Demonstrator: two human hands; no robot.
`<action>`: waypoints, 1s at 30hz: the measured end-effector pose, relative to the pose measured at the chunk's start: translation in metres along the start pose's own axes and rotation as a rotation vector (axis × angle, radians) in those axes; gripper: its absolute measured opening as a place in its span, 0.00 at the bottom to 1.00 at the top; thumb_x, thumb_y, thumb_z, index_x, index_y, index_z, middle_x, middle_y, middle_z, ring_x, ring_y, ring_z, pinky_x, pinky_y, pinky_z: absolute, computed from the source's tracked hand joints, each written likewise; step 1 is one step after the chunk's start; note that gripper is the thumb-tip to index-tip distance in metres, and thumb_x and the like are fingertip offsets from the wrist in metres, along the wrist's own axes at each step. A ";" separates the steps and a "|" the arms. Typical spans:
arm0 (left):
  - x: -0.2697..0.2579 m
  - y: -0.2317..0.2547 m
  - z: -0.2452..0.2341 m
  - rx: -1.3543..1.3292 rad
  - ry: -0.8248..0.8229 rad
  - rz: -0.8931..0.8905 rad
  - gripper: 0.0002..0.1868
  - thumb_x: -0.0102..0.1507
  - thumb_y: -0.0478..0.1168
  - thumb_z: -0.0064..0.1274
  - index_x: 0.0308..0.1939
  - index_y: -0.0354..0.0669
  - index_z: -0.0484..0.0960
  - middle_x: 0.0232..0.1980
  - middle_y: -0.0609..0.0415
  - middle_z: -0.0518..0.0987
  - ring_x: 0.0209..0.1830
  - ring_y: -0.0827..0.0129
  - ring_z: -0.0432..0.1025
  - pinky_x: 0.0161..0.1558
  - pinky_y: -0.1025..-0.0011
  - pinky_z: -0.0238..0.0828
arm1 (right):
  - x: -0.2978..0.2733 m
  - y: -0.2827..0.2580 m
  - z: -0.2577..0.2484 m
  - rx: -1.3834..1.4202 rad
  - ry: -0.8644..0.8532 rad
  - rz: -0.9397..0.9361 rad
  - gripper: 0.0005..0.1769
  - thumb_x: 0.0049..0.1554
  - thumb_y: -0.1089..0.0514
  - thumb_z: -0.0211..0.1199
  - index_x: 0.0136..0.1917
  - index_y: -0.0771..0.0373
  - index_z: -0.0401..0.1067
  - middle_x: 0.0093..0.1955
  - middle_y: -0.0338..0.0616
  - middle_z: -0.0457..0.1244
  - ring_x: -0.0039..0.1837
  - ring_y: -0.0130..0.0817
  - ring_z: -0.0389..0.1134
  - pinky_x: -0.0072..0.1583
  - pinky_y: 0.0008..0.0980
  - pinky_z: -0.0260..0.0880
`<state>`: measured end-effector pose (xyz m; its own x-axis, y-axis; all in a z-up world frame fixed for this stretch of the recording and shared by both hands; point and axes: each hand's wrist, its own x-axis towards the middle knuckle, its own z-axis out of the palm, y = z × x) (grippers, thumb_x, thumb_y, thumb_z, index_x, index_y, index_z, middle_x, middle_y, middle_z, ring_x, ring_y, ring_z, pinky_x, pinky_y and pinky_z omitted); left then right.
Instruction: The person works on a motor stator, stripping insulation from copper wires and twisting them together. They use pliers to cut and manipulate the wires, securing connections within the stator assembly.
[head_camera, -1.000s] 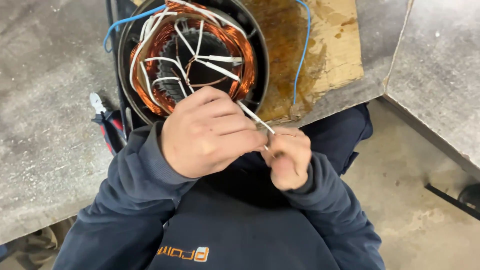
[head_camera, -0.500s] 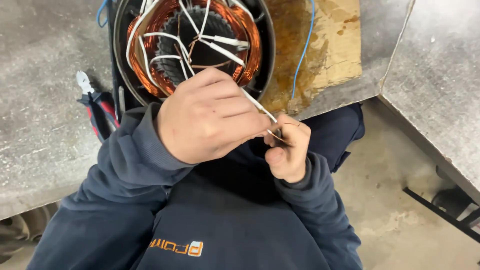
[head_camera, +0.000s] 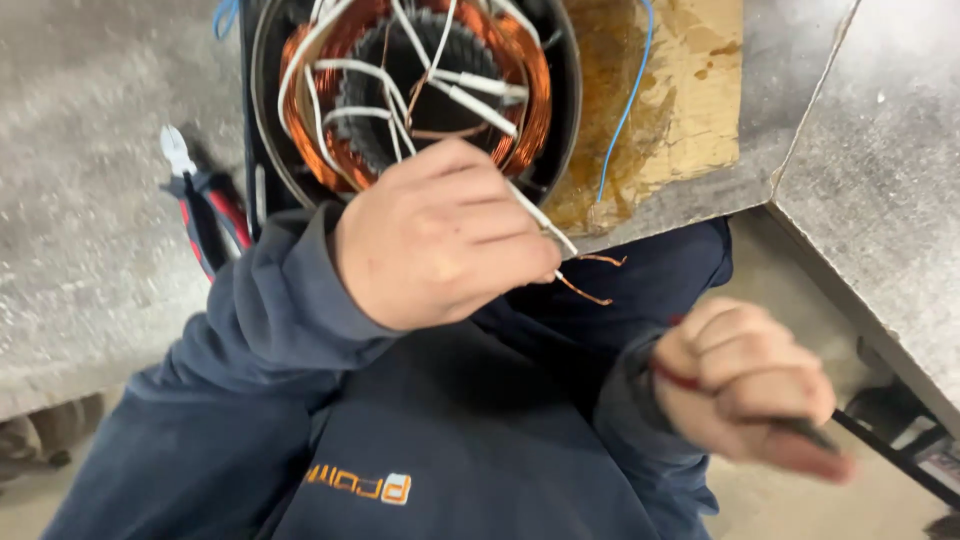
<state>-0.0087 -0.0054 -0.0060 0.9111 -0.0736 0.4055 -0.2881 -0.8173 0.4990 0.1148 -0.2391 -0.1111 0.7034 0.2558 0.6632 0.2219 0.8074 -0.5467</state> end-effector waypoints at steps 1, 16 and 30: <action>0.002 -0.003 0.001 -0.005 -0.010 0.038 0.04 0.68 0.37 0.56 0.46 0.50 0.81 0.40 0.64 0.78 0.45 0.67 0.73 0.56 0.67 0.67 | 0.001 -0.003 -0.008 -0.196 0.007 0.060 0.36 0.66 0.31 0.40 0.31 0.60 0.57 0.23 0.40 0.57 0.23 0.33 0.57 0.28 0.33 0.55; 0.003 -0.006 -0.003 -0.084 -0.012 0.063 0.07 0.61 0.38 0.60 0.43 0.47 0.80 0.38 0.60 0.76 0.43 0.63 0.72 0.54 0.64 0.66 | 0.029 0.030 0.001 -0.761 -0.474 0.454 0.43 0.63 0.19 0.43 0.36 0.62 0.64 0.32 0.40 0.57 0.31 0.33 0.60 0.36 0.32 0.53; -0.002 -0.007 -0.002 -0.220 0.166 -0.095 0.10 0.56 0.30 0.54 0.40 0.46 0.81 0.35 0.58 0.76 0.38 0.61 0.71 0.48 0.63 0.67 | 0.041 0.035 0.017 -0.717 -0.626 0.302 0.32 0.72 0.39 0.50 0.36 0.64 0.65 0.32 0.43 0.58 0.34 0.40 0.62 0.39 0.37 0.58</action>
<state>-0.0089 0.0012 -0.0086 0.8817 0.1064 0.4597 -0.2774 -0.6711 0.6874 0.1397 -0.1915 -0.0943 0.3603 0.7981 0.4830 0.5928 0.2039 -0.7791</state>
